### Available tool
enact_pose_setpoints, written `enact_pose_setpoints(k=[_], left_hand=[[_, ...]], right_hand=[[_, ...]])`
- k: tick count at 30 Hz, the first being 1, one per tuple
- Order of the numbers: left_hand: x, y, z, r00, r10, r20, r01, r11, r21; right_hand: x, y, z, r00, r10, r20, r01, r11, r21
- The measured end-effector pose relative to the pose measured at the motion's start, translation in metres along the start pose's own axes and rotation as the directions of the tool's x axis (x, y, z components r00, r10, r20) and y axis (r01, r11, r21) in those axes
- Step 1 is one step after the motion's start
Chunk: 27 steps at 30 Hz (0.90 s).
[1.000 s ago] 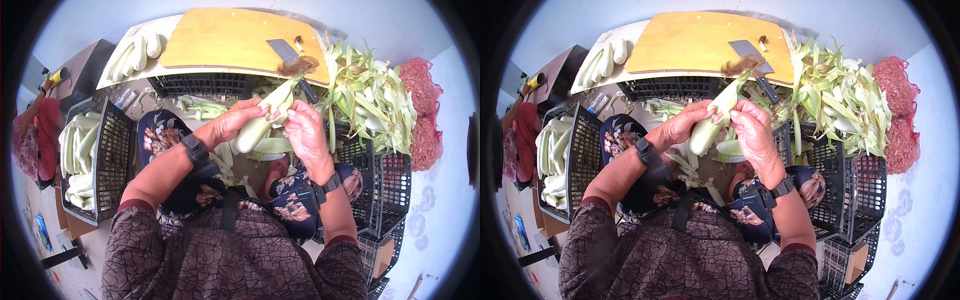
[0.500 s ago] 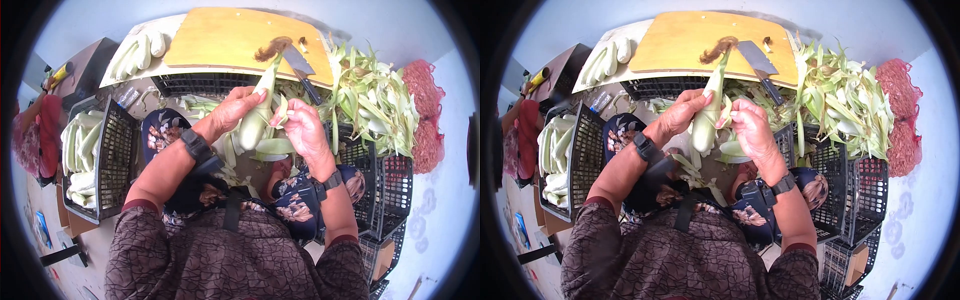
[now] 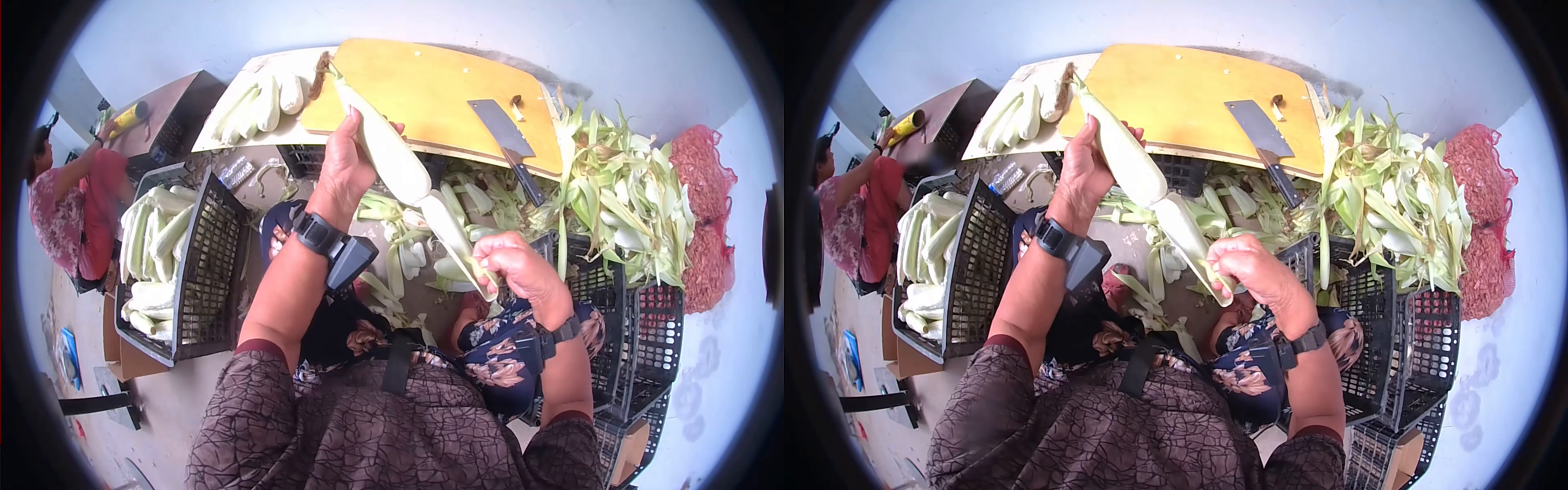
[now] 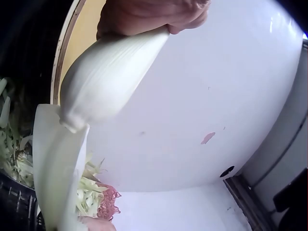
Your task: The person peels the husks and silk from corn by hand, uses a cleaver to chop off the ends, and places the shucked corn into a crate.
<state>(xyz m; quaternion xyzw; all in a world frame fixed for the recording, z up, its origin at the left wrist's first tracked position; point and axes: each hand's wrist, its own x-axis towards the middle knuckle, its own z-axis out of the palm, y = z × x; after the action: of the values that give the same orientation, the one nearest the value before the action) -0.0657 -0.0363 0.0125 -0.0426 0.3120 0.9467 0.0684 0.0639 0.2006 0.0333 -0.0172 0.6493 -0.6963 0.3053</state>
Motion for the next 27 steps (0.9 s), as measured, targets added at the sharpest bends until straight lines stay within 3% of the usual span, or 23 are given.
enact_pose_setpoints(k=[1, 3, 5, 6, 7, 9, 11, 14, 15, 18, 20, 23, 24, 25, 26, 27], left_hand=[[-0.002, -0.001, 0.000, 1.000, -0.002, -0.004, 0.002, 1.000, -0.002], [-0.005, 0.000, 0.002, 0.999, 0.006, 0.042, -0.006, 1.000, -0.009], [-0.006, -0.001, -0.001, 0.996, -0.023, 0.082, 0.027, 0.999, -0.046], [-0.007, -0.003, -0.003, 0.991, -0.056, 0.119, 0.066, 0.995, -0.081], [-0.008, -0.005, -0.003, 0.991, -0.063, 0.116, 0.073, 0.994, -0.085], [-0.012, -0.011, -0.001, 0.983, -0.110, 0.148, 0.115, 0.993, -0.026], [-0.020, -0.016, 0.004, 0.972, -0.137, 0.190, 0.140, 0.990, -0.002], [-0.025, -0.026, 0.006, 0.941, -0.161, 0.298, 0.170, 0.985, -0.005], [-0.025, -0.029, 0.006, 0.918, -0.166, 0.360, 0.191, 0.981, -0.037], [-0.030, -0.033, 0.011, 0.887, -0.177, 0.426, 0.235, 0.968, -0.086], [-0.032, -0.036, 0.012, 0.873, -0.175, 0.454, 0.251, 0.961, -0.114], [-0.031, -0.040, 0.015, 0.880, -0.177, 0.441, 0.241, 0.966, -0.095], [-0.031, -0.042, 0.018, 0.919, -0.177, 0.352, 0.193, 0.981, -0.011], [-0.031, -0.044, 0.020, 0.951, -0.165, 0.261, 0.151, 0.986, 0.075], [-0.032, -0.043, 0.020, 0.949, -0.176, 0.262, 0.138, 0.978, 0.155], [-0.032, -0.045, 0.018, 0.947, -0.178, 0.266, 0.139, 0.978, 0.157]], right_hand=[[0.001, 0.002, 0.002, 0.998, 0.061, 0.016, -0.061, 0.998, -0.029], [0.005, 0.009, 0.000, 0.995, 0.044, 0.092, -0.042, 0.999, -0.026], [0.006, 0.013, 0.005, 0.970, -0.196, -0.141, 0.159, 0.958, -0.237], [0.005, 0.010, 0.000, 0.974, -0.181, -0.137, 0.168, 0.981, -0.098], [0.006, 0.007, 0.000, 0.975, -0.174, -0.141, 0.161, 0.982, -0.098], [0.007, 0.003, -0.001, 0.842, -0.445, -0.305, 0.405, 0.895, -0.187], [0.005, 0.001, 0.001, 0.837, -0.449, -0.313, 0.411, 0.893, -0.182], [0.016, 0.007, 0.015, 0.904, -0.361, -0.227, 0.300, 0.917, -0.264], [0.020, 0.012, 0.022, 0.929, -0.329, -0.171, 0.304, 0.939, -0.161], [0.030, 0.026, 0.024, 0.961, -0.259, -0.098, 0.233, 0.947, -0.219], [0.027, 0.017, 0.034, 0.971, -0.230, -0.070, 0.220, 0.967, -0.126], [0.027, 0.021, 0.034, 0.933, -0.329, -0.143, 0.297, 0.932, -0.207], [0.029, 0.026, 0.034, 0.930, -0.336, -0.148, 0.303, 0.930, -0.207], [0.032, 0.034, 0.033, 0.882, -0.412, -0.227, 0.350, 0.897, -0.270], [0.034, 0.037, 0.032, 0.822, -0.485, -0.299, 0.385, 0.859, -0.336], [0.035, 0.037, 0.032, 0.819, -0.488, -0.302, 0.387, 0.858, -0.338]])
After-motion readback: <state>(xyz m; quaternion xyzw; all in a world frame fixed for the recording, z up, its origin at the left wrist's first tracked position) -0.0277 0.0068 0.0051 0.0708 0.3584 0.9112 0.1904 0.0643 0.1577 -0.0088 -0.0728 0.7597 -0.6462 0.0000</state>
